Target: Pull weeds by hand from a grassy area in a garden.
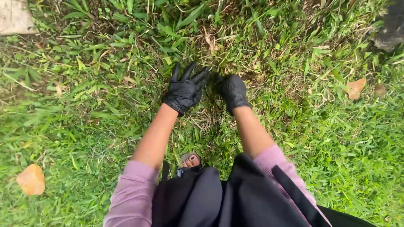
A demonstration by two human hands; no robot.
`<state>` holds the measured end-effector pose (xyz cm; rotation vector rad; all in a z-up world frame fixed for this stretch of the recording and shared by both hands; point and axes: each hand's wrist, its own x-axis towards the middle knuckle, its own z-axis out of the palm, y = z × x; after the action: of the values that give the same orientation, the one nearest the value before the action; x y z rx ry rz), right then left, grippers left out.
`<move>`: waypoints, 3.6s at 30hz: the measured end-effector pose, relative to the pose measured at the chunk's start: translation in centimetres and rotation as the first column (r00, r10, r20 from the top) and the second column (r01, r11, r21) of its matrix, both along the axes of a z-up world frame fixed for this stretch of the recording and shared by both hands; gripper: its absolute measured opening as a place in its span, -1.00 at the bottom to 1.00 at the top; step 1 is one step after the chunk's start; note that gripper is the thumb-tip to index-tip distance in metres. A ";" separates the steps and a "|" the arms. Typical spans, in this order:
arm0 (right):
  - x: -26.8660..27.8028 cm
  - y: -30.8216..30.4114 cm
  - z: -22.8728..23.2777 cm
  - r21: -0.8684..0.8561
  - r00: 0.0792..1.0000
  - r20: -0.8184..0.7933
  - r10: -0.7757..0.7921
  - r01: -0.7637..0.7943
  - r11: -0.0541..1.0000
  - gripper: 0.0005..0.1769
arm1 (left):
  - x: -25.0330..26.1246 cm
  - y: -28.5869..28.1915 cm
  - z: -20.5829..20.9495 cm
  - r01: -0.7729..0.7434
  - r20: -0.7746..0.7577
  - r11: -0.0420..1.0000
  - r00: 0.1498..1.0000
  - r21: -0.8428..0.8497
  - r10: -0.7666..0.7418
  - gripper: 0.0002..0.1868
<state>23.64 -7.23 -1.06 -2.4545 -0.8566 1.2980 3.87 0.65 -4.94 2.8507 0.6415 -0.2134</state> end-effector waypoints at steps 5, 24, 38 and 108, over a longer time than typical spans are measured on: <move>0.6 -2.7 -4.4 0.219 0.998 0.000 -0.067 0.065 0.973 -0.63 | -2.0 -0.9 0.1 -0.045 0.108 0.996 0.994 0.078 0.036 -0.35; -8.2 -2.5 -2.6 -0.121 0.371 0.572 0.732 -0.844 0.523 -0.78 | -9.2 -7.1 1.4 -0.311 0.204 0.949 0.928 -0.044 0.313 -0.54; 2.9 -9.9 4.6 0.757 0.942 -0.294 -0.164 0.334 0.562 -0.88 | -4.9 -9.2 0.9 -0.301 0.327 0.948 0.890 -0.104 0.319 -0.48; -7.5 -4.5 -1.4 0.689 0.946 -0.078 0.316 -0.178 0.703 -0.30 | -5.8 -5.7 4.3 -0.354 0.519 0.884 0.717 -0.304 0.466 -0.81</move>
<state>16.10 -11.78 -2.46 -1.6493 -1.3551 1.0148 -1.95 -5.01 -0.62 2.3083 1.0168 0.6215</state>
